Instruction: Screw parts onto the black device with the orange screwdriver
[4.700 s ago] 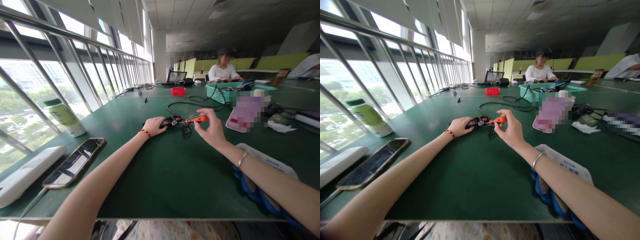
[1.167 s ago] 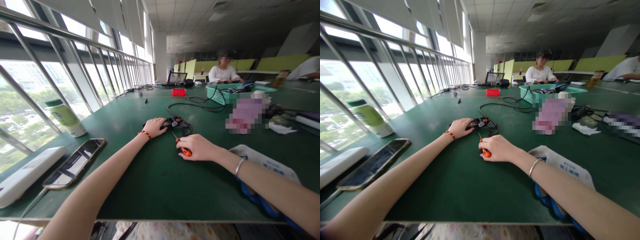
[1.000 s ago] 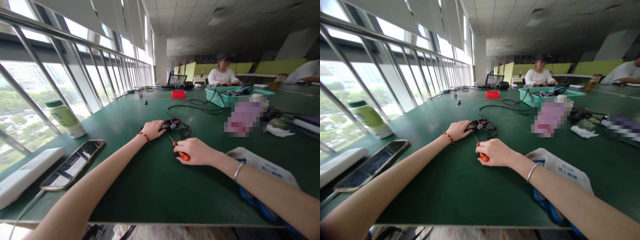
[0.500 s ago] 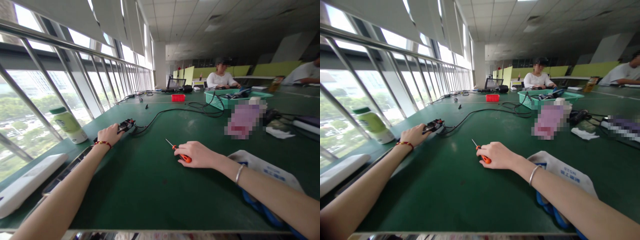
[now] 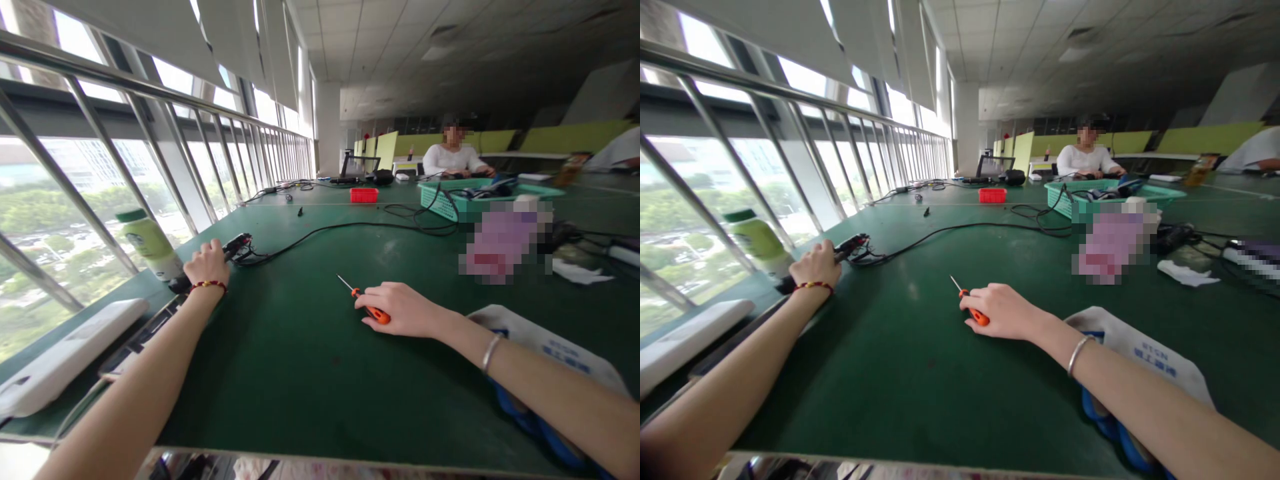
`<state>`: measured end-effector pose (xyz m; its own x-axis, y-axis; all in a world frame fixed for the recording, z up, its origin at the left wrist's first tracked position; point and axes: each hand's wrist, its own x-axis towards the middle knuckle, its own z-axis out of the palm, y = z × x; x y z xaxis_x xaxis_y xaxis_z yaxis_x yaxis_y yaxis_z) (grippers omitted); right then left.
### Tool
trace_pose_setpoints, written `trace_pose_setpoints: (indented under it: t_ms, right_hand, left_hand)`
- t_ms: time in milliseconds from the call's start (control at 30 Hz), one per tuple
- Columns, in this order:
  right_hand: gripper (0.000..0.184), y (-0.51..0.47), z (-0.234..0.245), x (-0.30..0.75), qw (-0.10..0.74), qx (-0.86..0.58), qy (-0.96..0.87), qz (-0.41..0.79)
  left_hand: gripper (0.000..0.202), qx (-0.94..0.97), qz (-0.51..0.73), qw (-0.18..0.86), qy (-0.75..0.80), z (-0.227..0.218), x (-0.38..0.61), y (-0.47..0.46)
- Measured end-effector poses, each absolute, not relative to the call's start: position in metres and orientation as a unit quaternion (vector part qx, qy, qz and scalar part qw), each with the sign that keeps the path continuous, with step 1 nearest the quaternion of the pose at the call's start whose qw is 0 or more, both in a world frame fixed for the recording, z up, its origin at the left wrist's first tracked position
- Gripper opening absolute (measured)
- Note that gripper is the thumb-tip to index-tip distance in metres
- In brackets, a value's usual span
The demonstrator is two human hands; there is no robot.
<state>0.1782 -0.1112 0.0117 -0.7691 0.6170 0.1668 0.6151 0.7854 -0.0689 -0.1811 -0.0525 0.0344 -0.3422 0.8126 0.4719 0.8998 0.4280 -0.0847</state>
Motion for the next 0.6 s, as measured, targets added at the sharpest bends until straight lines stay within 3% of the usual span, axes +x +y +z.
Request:
trace_pose_setpoints:
  t_ms: [600]
  right_hand:
    - [0.026,-0.110,0.011,0.180,0.097,-0.332,-0.938,0.020]
  left_hand:
    - [0.025,-0.554,-0.128,0.327,-0.755,0.042,-0.174,-0.062]
